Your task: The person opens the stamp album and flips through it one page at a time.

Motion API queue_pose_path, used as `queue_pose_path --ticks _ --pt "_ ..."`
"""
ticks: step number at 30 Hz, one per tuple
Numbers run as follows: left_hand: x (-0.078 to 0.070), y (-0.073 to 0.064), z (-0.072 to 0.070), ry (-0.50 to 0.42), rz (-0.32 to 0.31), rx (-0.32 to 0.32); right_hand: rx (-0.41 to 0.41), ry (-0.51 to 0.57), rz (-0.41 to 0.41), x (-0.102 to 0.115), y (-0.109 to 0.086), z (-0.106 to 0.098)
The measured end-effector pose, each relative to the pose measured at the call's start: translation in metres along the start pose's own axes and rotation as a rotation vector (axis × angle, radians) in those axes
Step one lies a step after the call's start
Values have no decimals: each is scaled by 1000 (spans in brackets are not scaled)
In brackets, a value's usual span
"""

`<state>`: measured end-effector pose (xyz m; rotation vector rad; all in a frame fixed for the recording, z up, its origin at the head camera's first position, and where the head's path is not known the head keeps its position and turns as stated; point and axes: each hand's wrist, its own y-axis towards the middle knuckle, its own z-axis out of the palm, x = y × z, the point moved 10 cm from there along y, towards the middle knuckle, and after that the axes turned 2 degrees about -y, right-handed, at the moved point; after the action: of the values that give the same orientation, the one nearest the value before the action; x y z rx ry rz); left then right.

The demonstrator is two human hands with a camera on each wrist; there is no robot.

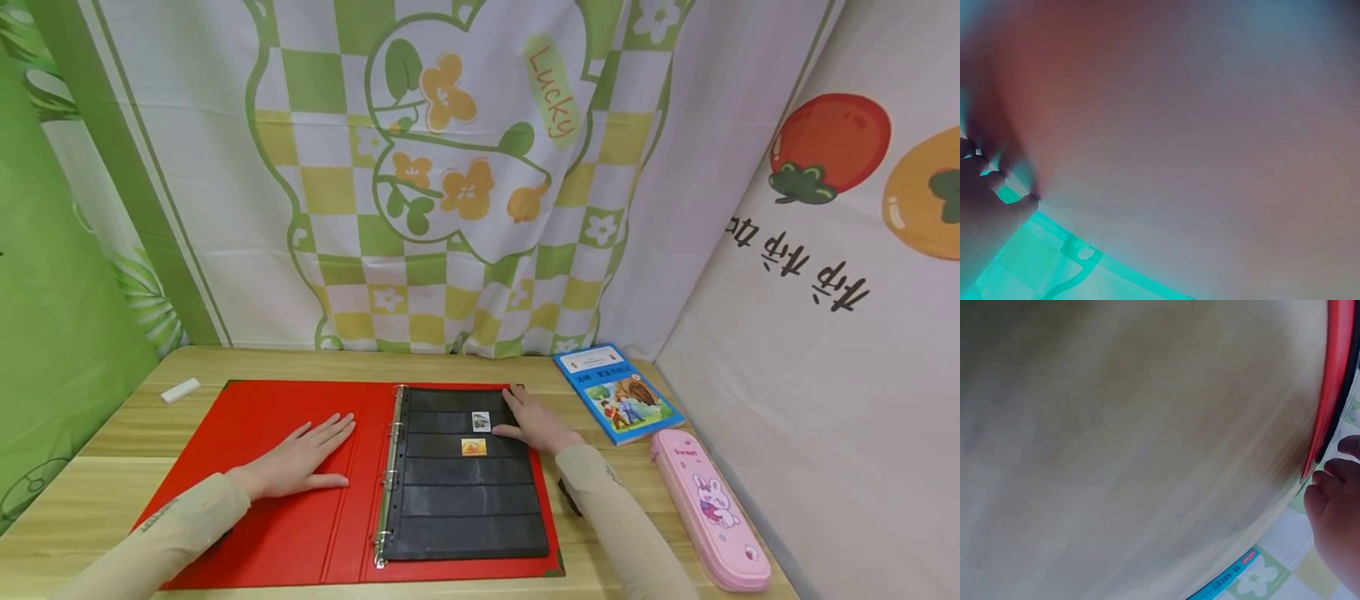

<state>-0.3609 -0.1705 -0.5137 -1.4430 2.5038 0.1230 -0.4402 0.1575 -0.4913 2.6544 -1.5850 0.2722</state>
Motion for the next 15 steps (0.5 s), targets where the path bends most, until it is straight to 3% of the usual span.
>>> queue_pose_path --ticks 5,15 --pt "-2 0 -1 5 -6 -1 30 60 12 -1 -2 0" --pt "-2 -2 -3 16 -2 -9 -37 42 -5 4 0 -4"
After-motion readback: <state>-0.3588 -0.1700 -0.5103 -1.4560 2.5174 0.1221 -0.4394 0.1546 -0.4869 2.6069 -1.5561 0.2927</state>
